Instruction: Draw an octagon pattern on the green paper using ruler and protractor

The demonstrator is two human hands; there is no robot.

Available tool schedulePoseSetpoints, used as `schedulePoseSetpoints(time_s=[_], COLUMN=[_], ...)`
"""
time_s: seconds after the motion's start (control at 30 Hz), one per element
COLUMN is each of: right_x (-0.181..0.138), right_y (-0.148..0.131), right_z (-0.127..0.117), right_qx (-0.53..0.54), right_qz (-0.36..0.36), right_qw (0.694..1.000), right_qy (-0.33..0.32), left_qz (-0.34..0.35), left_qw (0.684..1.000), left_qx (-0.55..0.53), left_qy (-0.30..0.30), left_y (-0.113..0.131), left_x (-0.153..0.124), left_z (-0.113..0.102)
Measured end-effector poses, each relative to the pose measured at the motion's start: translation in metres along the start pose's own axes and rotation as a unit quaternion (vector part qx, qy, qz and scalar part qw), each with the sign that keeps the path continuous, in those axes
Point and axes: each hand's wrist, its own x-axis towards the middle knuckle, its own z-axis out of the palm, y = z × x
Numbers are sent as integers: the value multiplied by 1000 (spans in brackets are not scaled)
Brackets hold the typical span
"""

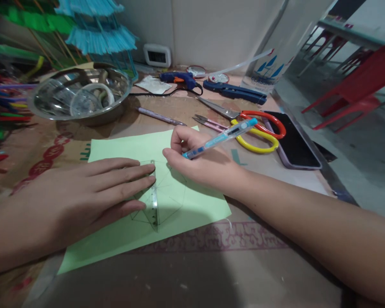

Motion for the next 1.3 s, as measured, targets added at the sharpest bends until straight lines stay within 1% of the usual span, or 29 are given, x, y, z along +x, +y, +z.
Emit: schedulePoseSetpoints(time_s=[0.27, 0.4, 0.53, 0.93, 1.13, 1.3], right_x=[-1, 0, 0, -1, -1, -1], right_y=[-1, 0, 1, 0, -2, -2], right_z=[-1, 1, 1, -1, 0, 0], right_qx=[2, 1, 4, 5, 2, 10], right_qz=[-4, -5, -1, -6, 10, 11], right_qw=[1000, 1000, 1000, 1000, 1000, 1000], right_qy=[-3, -5, -9, -9, -15, -17], left_qz=[1, 3, 2, 4, 1, 1], left_qw=[1000, 1000, 1000, 1000, 1000, 1000], left_qx=[8, 12, 5, 4, 4, 11], left_qy=[8, 5, 13, 23, 13, 17], left_y=[-1, 0, 2, 0, 0, 0], left_x=[-1, 1, 0, -1, -3, -1], left_z=[2, 0, -1, 2, 1, 2])
